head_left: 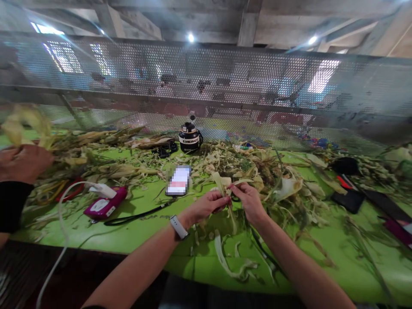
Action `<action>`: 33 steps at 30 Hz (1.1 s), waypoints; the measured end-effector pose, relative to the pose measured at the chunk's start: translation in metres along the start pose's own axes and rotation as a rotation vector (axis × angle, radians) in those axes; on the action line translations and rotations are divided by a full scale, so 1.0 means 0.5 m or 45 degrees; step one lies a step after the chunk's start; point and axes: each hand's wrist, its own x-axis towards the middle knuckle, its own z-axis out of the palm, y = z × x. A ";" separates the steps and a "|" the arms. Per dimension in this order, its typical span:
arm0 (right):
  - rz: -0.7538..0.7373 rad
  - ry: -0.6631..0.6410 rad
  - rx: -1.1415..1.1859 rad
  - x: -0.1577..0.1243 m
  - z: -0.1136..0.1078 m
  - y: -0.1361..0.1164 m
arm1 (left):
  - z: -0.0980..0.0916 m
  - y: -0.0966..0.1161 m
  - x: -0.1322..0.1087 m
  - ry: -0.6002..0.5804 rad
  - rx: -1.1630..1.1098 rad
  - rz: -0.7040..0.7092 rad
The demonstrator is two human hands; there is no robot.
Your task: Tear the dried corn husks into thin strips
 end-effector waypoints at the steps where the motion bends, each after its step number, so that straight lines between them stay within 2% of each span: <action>1: 0.002 0.031 0.009 0.000 0.000 0.001 | 0.001 0.000 -0.001 -0.009 0.014 -0.004; 4: -0.022 0.046 -0.088 0.006 -0.005 0.002 | 0.007 0.001 -0.004 0.009 -0.021 -0.037; 8: -0.135 0.013 -0.317 0.010 -0.023 -0.016 | 0.007 -0.005 0.002 0.153 -0.247 -0.029; 11: -0.336 0.068 -0.743 -0.002 -0.031 -0.031 | -0.001 -0.011 0.010 0.234 -0.332 0.037; 14: -0.430 -0.179 -1.122 -0.019 -0.026 -0.028 | -0.007 -0.014 0.015 0.301 -0.274 0.134; 16: -0.484 -0.320 -1.235 -0.026 -0.019 -0.017 | -0.007 -0.016 0.016 0.340 -0.229 0.172; 19: -0.546 -0.417 -1.218 -0.027 -0.012 0.000 | -0.005 -0.016 0.016 0.341 -0.175 0.190; 22: -0.612 -0.447 -1.185 -0.025 -0.011 0.006 | -0.005 -0.019 0.018 0.331 -0.092 0.207; 28: -0.750 -0.563 -1.211 -0.030 -0.008 -0.005 | -0.017 -0.029 0.024 0.290 0.018 0.229; 33: -0.814 -0.612 -1.196 -0.033 -0.006 -0.016 | -0.023 -0.025 0.024 0.246 -0.001 0.205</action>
